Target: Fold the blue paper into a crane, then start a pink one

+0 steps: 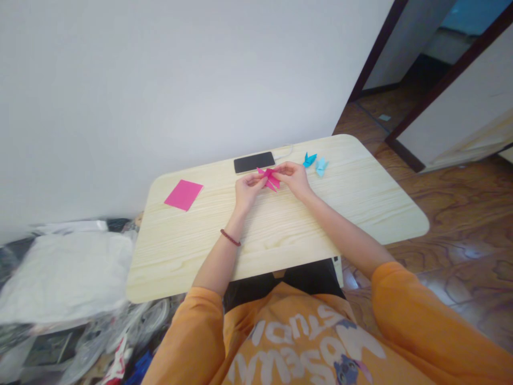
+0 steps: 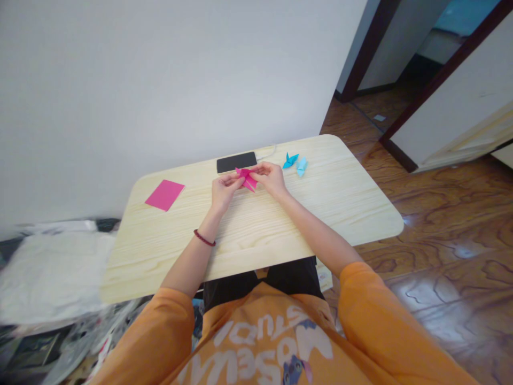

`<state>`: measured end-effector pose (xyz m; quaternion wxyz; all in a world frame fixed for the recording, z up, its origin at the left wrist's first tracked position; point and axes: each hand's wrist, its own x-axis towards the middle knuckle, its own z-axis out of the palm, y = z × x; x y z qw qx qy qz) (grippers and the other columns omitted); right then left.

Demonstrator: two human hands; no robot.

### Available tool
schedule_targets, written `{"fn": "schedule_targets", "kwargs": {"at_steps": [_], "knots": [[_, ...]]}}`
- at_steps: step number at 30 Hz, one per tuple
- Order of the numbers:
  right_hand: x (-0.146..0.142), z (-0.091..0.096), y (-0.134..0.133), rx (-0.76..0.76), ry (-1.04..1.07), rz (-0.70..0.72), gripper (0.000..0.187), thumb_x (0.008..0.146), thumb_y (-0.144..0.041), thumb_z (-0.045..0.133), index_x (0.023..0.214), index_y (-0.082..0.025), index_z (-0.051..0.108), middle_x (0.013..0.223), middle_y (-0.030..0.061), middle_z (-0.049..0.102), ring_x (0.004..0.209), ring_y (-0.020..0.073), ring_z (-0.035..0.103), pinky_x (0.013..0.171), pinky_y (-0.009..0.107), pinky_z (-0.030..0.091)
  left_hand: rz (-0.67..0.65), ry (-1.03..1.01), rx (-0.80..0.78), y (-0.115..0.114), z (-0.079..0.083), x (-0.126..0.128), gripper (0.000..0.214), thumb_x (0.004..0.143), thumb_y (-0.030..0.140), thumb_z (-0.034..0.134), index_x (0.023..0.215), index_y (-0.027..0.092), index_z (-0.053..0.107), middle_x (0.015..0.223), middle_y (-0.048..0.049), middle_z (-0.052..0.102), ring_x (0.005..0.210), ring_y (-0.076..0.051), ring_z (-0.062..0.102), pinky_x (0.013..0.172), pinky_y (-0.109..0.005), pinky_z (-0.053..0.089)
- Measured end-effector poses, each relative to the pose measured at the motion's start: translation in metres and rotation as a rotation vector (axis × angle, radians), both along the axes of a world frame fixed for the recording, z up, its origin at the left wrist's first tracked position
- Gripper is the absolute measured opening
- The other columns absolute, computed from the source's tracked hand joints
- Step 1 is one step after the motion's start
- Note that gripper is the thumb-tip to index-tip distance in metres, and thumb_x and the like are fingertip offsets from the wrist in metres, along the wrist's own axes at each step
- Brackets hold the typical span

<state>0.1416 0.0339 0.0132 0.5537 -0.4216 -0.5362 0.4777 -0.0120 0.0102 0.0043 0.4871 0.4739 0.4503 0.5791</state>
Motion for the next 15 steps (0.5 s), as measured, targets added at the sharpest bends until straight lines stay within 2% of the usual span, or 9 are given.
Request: {"fn": "schedule_targets", "kwargs": {"at_steps": [4,7,10,15], "knots": [[-0.003,-0.001,-0.004,0.084,-0.176,-0.143,0.02,0.063,-0.035,0.076,0.073,-0.019,0.069,0.066,0.0015,0.069,0.059,0.0152,0.062,0.055,0.027,0.049,0.038,0.042,0.02,-0.002,-0.001,0.003,0.029,0.061,0.036,0.083,0.08,0.015,0.075,0.077,-0.008,0.075,0.068,-0.019,0.071,0.072,-0.033,0.058],[-0.005,-0.003,-0.006,0.134,-0.289,-0.206,0.015,0.067,-0.032,0.073,0.075,-0.02,0.07,0.064,-0.0002,0.069,0.053,0.0127,0.057,0.052,0.026,0.046,0.058,0.057,0.02,-0.002,-0.002,0.004,0.026,0.062,0.032,0.082,0.08,0.014,0.076,0.08,-0.0092,0.076,0.072,-0.021,0.071,0.076,-0.036,0.057],[-0.006,-0.005,-0.009,0.174,-0.359,-0.232,0.011,0.069,-0.03,0.072,0.075,-0.021,0.07,0.065,-0.0009,0.07,0.051,0.0124,0.056,0.054,0.027,0.046,0.071,0.072,0.02,-0.002,-0.003,0.004,0.023,0.062,0.029,0.082,0.079,0.014,0.076,0.08,-0.0084,0.076,0.074,-0.021,0.071,0.079,-0.036,0.056],[-0.007,-0.001,-0.015,0.189,-0.373,-0.215,0.005,0.069,-0.025,0.072,0.073,-0.022,0.071,0.068,0.0001,0.072,0.06,0.0164,0.064,0.063,0.03,0.051,0.062,0.067,0.007,-0.001,-0.003,0.003,0.023,0.063,0.029,0.082,0.079,0.014,0.076,0.08,-0.0081,0.076,0.074,-0.021,0.071,0.078,-0.036,0.056]]}}
